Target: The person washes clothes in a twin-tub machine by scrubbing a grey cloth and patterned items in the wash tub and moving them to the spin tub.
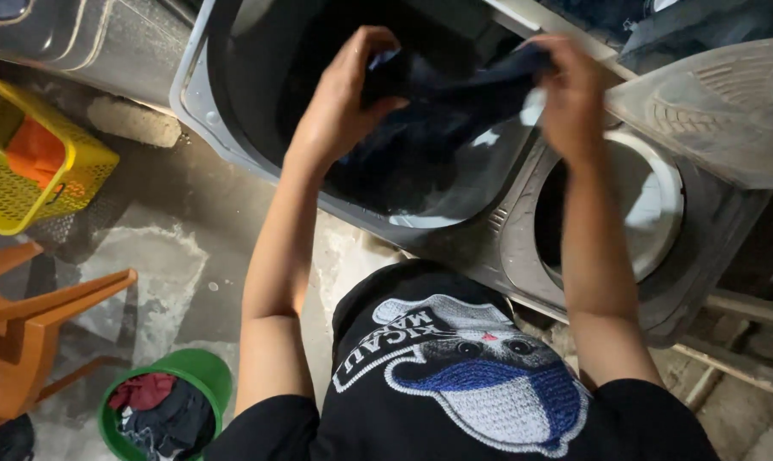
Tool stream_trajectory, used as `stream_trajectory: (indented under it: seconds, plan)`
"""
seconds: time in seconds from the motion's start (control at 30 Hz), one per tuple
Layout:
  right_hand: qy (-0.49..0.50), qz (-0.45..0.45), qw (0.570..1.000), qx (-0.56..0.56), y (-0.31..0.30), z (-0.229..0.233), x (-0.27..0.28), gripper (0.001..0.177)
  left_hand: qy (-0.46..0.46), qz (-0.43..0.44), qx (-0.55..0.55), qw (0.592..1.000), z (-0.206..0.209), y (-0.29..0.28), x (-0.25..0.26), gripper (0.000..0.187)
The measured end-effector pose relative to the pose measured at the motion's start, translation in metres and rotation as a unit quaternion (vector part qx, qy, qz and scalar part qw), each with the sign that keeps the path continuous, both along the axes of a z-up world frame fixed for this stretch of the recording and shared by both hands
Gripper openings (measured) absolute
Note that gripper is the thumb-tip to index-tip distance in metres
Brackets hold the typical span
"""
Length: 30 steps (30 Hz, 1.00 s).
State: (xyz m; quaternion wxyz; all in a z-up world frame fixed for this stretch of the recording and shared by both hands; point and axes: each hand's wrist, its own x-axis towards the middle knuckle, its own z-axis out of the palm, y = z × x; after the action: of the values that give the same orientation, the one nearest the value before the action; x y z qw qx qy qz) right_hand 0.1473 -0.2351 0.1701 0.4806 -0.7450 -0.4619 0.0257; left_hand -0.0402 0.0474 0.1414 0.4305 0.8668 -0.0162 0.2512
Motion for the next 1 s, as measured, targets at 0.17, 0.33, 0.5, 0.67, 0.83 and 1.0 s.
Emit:
stream_trajectory:
  seconds: [0.17,0.33,0.5,0.67,0.83,1.0]
  plan:
    - [0.036,-0.025,0.907,-0.418,0.034,-0.180,0.000,0.024,0.357,0.045,0.289,0.887,-0.262,-0.019,0.008,0.056]
    - [0.023,0.092,0.855,-0.510,0.052,-0.239,-0.011,0.028,0.444,0.015,0.189,0.875,-0.281,-0.018,0.010,0.025]
    - [0.117,0.095,0.951,-0.270,0.036,-0.158,0.014,0.019,0.378,0.044,-0.078,0.921,-0.119,0.013,-0.008,0.035]
    - [0.242,0.198,0.949,0.050,0.029,-0.032,-0.012,0.019,0.158,0.016,-0.164,0.974,0.032,-0.013,-0.029,0.035]
    - [0.532,0.353,0.746,0.188,0.057,-0.032,-0.085,0.088,0.058,-0.025,-0.150,0.987,0.066,-0.052,-0.025,0.036]
    - [0.230,0.099,0.964,0.093,0.078,-0.078,-0.100,0.091,0.020,-0.078,-0.077,0.994,0.071,-0.051,-0.019,0.054]
